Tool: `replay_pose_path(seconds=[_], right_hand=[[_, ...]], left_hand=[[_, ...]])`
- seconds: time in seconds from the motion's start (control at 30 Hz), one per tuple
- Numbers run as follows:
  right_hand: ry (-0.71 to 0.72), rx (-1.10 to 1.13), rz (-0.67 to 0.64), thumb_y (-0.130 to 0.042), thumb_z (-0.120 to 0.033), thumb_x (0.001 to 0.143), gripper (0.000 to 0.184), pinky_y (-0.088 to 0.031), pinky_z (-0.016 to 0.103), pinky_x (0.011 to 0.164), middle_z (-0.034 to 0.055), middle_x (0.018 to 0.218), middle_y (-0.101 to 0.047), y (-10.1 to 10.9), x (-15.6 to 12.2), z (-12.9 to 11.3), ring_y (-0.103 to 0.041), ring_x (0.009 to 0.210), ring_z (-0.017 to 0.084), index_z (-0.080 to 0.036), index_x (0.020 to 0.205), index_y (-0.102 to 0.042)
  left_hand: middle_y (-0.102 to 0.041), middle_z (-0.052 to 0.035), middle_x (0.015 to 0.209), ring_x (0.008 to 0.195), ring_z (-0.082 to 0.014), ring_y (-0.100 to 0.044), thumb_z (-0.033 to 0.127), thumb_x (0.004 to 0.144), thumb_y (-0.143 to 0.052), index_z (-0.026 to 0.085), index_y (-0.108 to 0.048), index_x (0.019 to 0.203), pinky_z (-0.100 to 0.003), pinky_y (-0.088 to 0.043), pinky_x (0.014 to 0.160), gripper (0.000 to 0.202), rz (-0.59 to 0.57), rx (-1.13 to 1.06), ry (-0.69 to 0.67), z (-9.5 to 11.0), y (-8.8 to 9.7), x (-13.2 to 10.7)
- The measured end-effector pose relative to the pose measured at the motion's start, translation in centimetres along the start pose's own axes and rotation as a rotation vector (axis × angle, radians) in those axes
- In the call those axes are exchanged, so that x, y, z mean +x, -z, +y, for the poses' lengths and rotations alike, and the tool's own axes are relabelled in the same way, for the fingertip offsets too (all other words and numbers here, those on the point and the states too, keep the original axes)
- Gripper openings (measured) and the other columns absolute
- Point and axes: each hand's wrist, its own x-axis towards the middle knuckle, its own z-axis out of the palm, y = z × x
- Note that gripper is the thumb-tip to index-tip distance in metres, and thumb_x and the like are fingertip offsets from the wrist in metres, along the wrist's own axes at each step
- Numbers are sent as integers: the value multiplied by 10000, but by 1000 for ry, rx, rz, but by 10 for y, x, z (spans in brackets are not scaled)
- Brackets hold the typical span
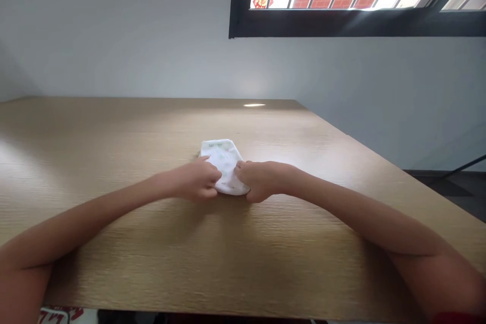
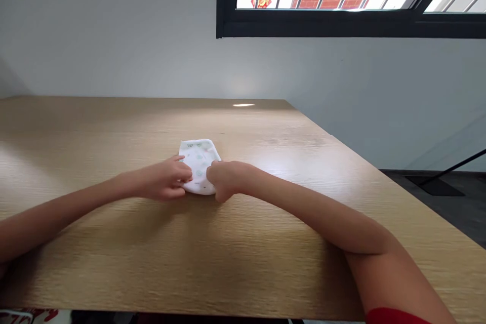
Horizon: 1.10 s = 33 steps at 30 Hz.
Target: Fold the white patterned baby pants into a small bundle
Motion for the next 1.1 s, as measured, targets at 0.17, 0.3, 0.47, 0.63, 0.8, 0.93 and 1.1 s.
replay_pose_path(seconds=[0.17,0.3,0.47,0.63,0.8,0.93,1.1], right_hand=[[267,318,-136,-473,-242,715,141,-248,248,390,-23,568,-444,24,-10,28,-373,436,96,-180,593,-439],[386,549,-122,-423,-177,730,116,-309,246,473,-25,612,-459,26,6,56,-414,528,104,-174,616,-447],[371,699,-35,-404,-188,738,99,-368,260,541,4,677,-500,12,31,84,-469,610,130,-169,667,-472],[168,517,-77,-455,-211,714,46,-382,282,527,24,734,-544,5,38,88,-506,616,159,-177,737,-476],[23,57,334,-463,-140,746,307,-407,415,765,132,1017,-561,1,27,47,-538,862,259,-120,1051,-497],[187,-66,567,-347,-194,882,249,-246,564,928,163,1051,-560,-16,30,14,-491,994,294,-101,964,-563],[27,173,469,-260,-386,929,451,-337,508,888,184,1190,-499,-39,50,36,-470,1069,319,-99,1241,-413]], left_hand=[[-517,-10,712,669,-159,-474,263,690,-403,172,-531,718,-261,-386,582,160,-98,-913,52,-41,1,5],[-582,-58,825,742,-191,-533,288,670,-428,151,-538,896,-282,-437,614,286,-13,-1514,245,-50,-23,14],[-570,-53,798,706,-164,-553,250,704,-449,146,-480,872,-265,-459,594,201,326,-1564,488,-41,-38,25],[-534,-36,811,645,-137,-535,331,752,-511,160,-430,890,-238,-438,516,234,473,-1317,558,-39,-48,27],[-344,-144,1260,1025,-227,-481,338,799,-464,164,-386,1162,-379,-443,835,410,801,-601,361,-32,-56,19],[-249,-96,1408,1289,-245,-217,373,887,-325,189,-226,1359,-405,-165,1071,517,550,-179,7,-30,-52,14],[-318,-56,1389,1226,-246,-336,447,903,-276,225,-226,1374,-374,-284,1007,524,288,-323,93,-42,-44,13]])
